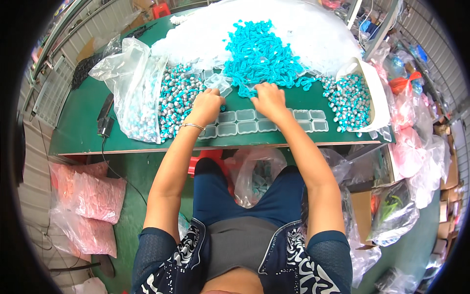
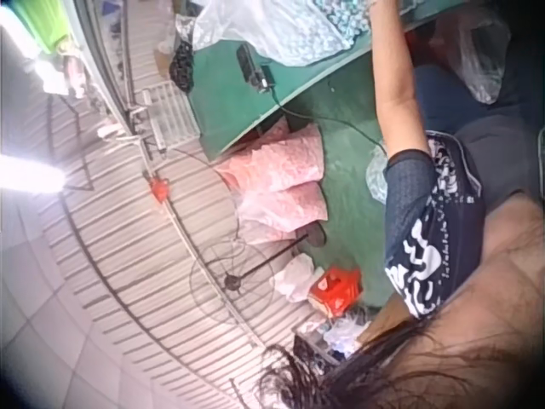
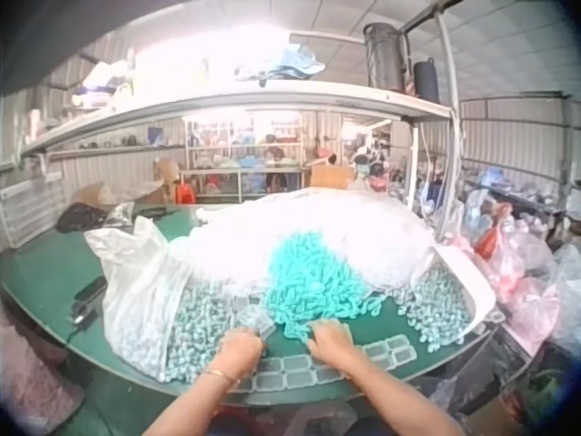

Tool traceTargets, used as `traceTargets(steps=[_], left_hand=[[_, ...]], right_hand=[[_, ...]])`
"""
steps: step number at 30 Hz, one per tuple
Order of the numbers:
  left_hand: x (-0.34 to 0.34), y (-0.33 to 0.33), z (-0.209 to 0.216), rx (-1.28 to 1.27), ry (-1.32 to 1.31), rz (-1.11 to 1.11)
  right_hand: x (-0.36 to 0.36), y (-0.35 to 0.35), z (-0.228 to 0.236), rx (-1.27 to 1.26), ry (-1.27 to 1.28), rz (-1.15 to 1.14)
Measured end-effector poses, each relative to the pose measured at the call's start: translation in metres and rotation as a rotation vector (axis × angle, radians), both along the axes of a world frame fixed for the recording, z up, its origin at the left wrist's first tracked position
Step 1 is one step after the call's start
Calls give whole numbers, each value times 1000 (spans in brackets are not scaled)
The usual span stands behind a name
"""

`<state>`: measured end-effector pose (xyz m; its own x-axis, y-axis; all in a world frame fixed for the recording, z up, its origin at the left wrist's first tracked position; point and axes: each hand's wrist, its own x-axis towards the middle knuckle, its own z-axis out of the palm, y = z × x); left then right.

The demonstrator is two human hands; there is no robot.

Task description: Packaging colorful beads and teal plastic pieces into compartmentalized clear plastic containers.

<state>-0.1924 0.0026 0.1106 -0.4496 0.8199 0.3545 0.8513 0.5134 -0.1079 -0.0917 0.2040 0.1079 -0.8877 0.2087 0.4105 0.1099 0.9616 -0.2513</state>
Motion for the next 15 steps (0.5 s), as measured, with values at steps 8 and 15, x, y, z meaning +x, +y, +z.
traceTargets(steps=[8, 15], left_hand=[[-4, 1, 0, 296, -142, -98], [-8, 25, 0, 799, -1292, 39]], right_hand=[[-22, -11, -2, 22, -175, -89], [-30, 0, -19, -95, -47, 32]])
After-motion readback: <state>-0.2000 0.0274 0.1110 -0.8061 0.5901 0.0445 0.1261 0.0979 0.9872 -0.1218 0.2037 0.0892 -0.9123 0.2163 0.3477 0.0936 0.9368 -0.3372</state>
